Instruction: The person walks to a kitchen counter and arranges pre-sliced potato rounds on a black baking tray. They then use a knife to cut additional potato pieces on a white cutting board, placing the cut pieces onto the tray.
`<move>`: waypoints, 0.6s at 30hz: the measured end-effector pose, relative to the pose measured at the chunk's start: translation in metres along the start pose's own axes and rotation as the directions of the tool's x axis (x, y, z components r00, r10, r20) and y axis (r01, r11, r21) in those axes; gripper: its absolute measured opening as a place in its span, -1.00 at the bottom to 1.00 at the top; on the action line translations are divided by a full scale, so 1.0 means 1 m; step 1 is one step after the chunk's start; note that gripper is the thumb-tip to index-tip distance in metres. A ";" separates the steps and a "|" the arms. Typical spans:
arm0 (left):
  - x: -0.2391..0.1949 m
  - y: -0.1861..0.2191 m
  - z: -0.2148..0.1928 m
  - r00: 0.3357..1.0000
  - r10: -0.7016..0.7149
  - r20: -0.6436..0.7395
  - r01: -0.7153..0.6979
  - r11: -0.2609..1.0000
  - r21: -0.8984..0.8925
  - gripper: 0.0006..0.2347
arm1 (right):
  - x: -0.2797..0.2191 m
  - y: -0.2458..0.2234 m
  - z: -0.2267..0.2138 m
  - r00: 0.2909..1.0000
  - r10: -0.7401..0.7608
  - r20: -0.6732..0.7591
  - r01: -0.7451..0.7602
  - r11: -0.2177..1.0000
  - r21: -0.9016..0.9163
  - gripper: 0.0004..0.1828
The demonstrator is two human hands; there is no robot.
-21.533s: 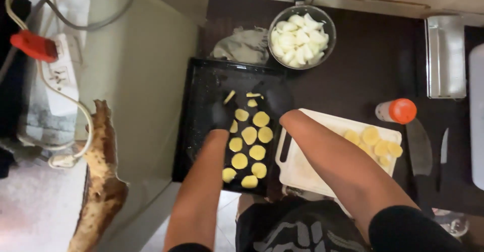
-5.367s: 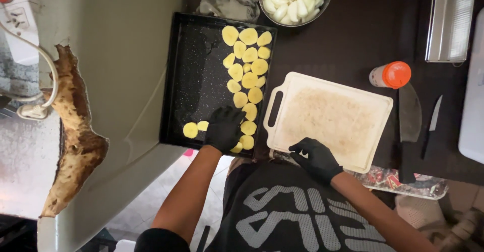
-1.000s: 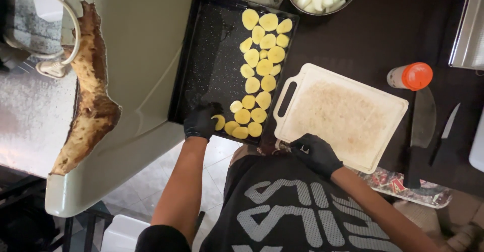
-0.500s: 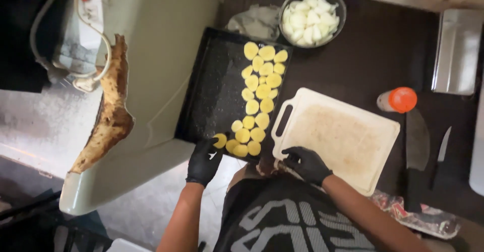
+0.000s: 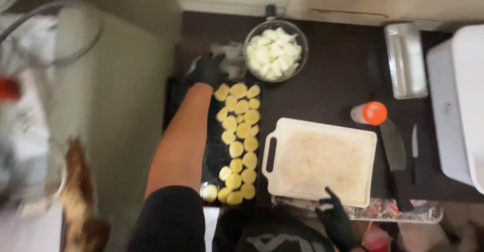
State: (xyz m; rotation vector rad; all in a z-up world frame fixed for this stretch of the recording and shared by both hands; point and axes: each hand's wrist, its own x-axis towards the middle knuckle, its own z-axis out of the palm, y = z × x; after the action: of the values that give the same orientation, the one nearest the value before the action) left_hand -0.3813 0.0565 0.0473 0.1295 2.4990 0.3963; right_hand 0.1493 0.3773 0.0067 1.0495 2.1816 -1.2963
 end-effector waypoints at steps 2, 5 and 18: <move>0.037 0.000 0.012 0.999 0.038 -0.028 -0.036 0.997 0.068 -0.41 | -0.015 -0.003 0.015 0.994 0.113 -0.009 -0.113 0.993 -0.028 -0.12; 0.100 -0.013 0.042 0.993 0.095 -0.074 -0.081 0.981 0.178 -0.61 | -0.021 0.029 0.036 0.981 0.186 0.059 -0.181 0.980 -0.081 -0.15; 0.149 -0.102 0.079 0.415 0.771 -0.483 -0.708 0.607 0.360 -0.51 | -0.037 -0.020 0.013 0.998 -0.017 0.057 0.023 0.994 -0.102 -0.70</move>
State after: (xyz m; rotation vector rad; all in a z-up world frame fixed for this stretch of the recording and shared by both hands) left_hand -0.4577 0.0065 -0.1277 1.4352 2.9474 0.7637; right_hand 0.1569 0.3456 0.0363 0.9431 2.1973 -1.1932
